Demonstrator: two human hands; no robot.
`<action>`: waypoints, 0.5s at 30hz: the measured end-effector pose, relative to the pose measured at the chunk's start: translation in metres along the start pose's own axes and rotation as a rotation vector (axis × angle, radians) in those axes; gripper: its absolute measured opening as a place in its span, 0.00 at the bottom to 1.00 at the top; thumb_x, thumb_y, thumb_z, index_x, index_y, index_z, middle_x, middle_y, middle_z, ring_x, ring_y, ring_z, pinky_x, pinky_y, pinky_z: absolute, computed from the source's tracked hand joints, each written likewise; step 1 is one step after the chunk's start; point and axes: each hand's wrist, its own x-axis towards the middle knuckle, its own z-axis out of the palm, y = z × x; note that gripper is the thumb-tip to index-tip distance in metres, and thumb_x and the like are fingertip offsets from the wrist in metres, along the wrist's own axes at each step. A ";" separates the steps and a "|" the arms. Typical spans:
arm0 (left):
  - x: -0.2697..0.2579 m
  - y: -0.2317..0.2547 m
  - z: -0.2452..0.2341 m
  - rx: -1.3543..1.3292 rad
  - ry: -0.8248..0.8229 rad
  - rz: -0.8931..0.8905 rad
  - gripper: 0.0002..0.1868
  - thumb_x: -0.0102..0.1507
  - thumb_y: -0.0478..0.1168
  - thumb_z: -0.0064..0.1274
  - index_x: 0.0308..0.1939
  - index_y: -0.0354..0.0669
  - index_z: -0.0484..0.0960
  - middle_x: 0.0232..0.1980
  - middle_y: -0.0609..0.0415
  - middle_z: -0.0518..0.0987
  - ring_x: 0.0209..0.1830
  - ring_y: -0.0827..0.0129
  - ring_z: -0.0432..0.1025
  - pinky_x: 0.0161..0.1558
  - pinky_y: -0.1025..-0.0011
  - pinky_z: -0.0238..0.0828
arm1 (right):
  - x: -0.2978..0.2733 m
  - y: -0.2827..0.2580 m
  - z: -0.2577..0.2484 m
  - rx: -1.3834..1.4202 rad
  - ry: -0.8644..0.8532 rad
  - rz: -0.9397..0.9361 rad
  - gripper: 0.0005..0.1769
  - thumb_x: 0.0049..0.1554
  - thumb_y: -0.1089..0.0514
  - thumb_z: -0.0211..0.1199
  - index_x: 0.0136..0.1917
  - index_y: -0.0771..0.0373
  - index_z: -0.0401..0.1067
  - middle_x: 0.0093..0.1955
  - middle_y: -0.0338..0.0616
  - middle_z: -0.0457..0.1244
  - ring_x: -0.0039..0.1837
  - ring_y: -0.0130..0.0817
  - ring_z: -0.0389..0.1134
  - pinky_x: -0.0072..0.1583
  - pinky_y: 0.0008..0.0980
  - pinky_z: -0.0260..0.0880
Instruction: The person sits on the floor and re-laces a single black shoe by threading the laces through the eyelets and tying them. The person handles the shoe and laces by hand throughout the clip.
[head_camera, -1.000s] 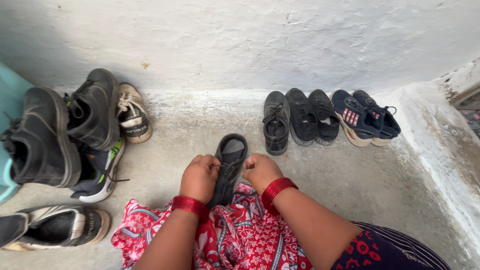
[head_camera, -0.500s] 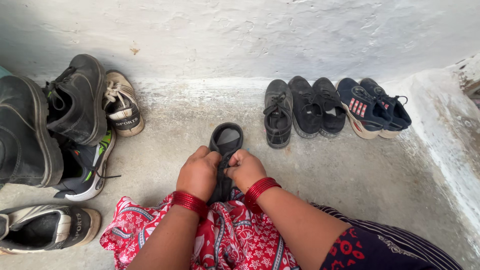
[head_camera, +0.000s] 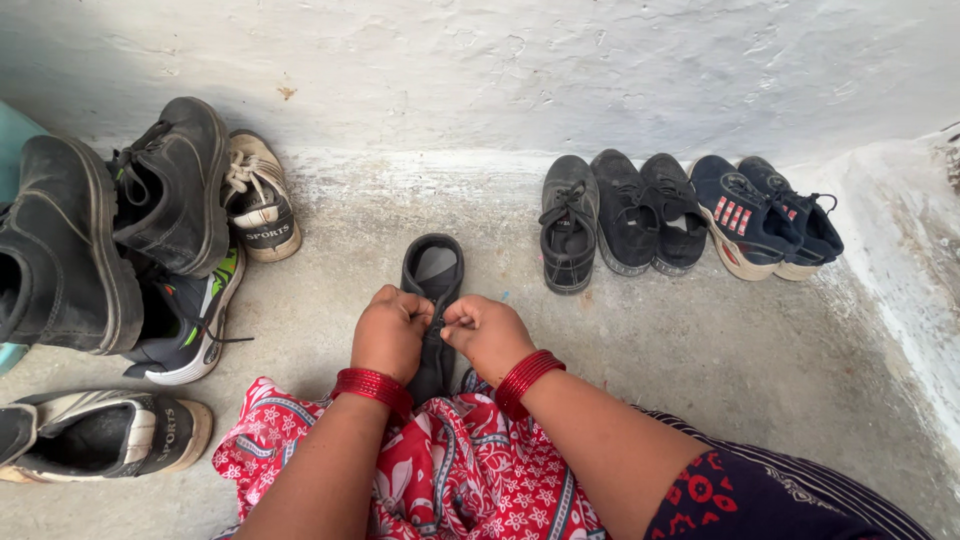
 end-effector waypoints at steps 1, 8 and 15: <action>-0.001 0.001 0.000 0.016 0.009 -0.005 0.06 0.55 0.32 0.61 0.35 0.43 0.88 0.40 0.47 0.79 0.42 0.54 0.76 0.45 0.62 0.73 | -0.001 -0.003 0.000 -0.006 0.006 0.000 0.10 0.52 0.62 0.69 0.49 0.65 0.76 0.45 0.43 0.72 0.46 0.27 0.73 0.50 0.29 0.74; -0.003 0.010 0.005 0.049 0.012 -0.053 0.07 0.59 0.33 0.56 0.37 0.43 0.88 0.43 0.44 0.81 0.43 0.52 0.77 0.47 0.61 0.74 | -0.004 -0.018 -0.001 -0.181 0.114 -0.030 0.05 0.53 0.60 0.65 0.43 0.62 0.78 0.38 0.46 0.71 0.41 0.35 0.73 0.47 0.34 0.72; 0.001 0.004 0.005 0.077 0.011 0.024 0.09 0.59 0.32 0.53 0.37 0.43 0.88 0.42 0.43 0.81 0.43 0.49 0.76 0.48 0.59 0.73 | 0.006 -0.013 -0.001 -0.160 0.176 -0.032 0.05 0.54 0.62 0.61 0.37 0.66 0.72 0.32 0.48 0.68 0.36 0.37 0.70 0.42 0.36 0.71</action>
